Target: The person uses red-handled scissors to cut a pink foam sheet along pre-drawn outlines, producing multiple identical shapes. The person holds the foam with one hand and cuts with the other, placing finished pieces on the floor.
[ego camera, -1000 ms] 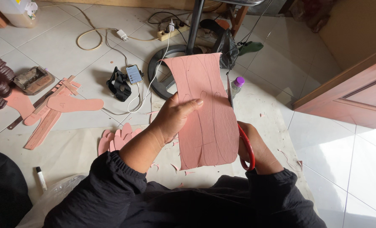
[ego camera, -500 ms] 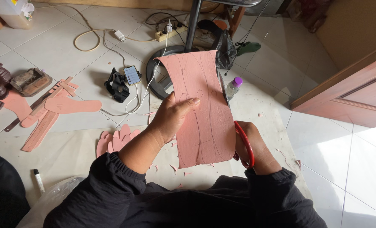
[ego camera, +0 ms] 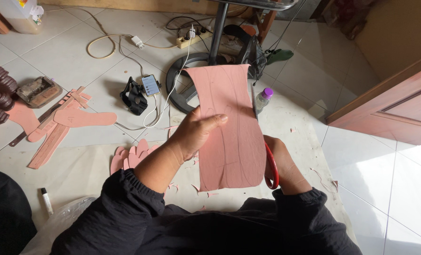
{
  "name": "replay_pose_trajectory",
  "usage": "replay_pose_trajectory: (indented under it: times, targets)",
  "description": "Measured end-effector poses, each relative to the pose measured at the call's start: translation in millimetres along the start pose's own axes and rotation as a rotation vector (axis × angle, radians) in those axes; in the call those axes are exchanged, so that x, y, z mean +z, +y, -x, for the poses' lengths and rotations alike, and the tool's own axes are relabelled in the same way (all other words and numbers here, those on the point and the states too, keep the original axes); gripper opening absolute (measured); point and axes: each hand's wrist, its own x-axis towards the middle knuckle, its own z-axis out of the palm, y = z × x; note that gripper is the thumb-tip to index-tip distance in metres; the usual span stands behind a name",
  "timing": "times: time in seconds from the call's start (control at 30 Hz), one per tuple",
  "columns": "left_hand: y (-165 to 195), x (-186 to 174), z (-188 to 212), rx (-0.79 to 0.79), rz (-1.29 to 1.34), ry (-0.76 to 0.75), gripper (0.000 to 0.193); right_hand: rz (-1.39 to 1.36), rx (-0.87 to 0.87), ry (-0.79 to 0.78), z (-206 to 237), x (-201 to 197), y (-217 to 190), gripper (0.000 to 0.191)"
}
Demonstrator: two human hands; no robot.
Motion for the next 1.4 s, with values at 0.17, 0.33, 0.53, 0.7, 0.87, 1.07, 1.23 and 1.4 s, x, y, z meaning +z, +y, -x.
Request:
replay_pose_trajectory:
  times: [0.17, 0.33, 0.53, 0.7, 0.87, 1.07, 1.23, 1.4]
  targets:
    - [-2, 5, -1, -0.015, 0.028, -0.026, 0.04, -0.003, 0.09, -0.003, -9, -1, 20, 0.03]
    - [-1, 9, 2, -0.01, 0.009, 0.025, 0.04, 0.111, 0.098, 0.003, -10, -3, 27, 0.026]
    - [-1, 9, 0, -0.052, 0.026, 0.06, 0.037, 0.163, 0.106, 0.018, -12, 1, 30, 0.025]
    - [-3, 8, -1, -0.077, 0.041, 0.073, 0.037, 0.171, 0.078, 0.01, -11, 2, 32, 0.026]
    - [-6, 7, 0, -0.08, 0.06, -0.017, 0.039, -0.018, 0.107, -0.022, -13, 7, 38, 0.034]
    - [-6, 12, 0, -0.109, 0.095, -0.033, 0.04, -0.154, 0.175, -0.033, -18, 5, 43, 0.036]
    - [-10, 14, 0, -0.132, 0.099, 0.032, 0.04, -0.173, 0.171, -0.021, -17, 3, 42, 0.032]
    - [-12, 13, -2, -0.121, 0.143, 0.037, 0.039, -0.193, 0.225, -0.009, -19, 5, 42, 0.032]
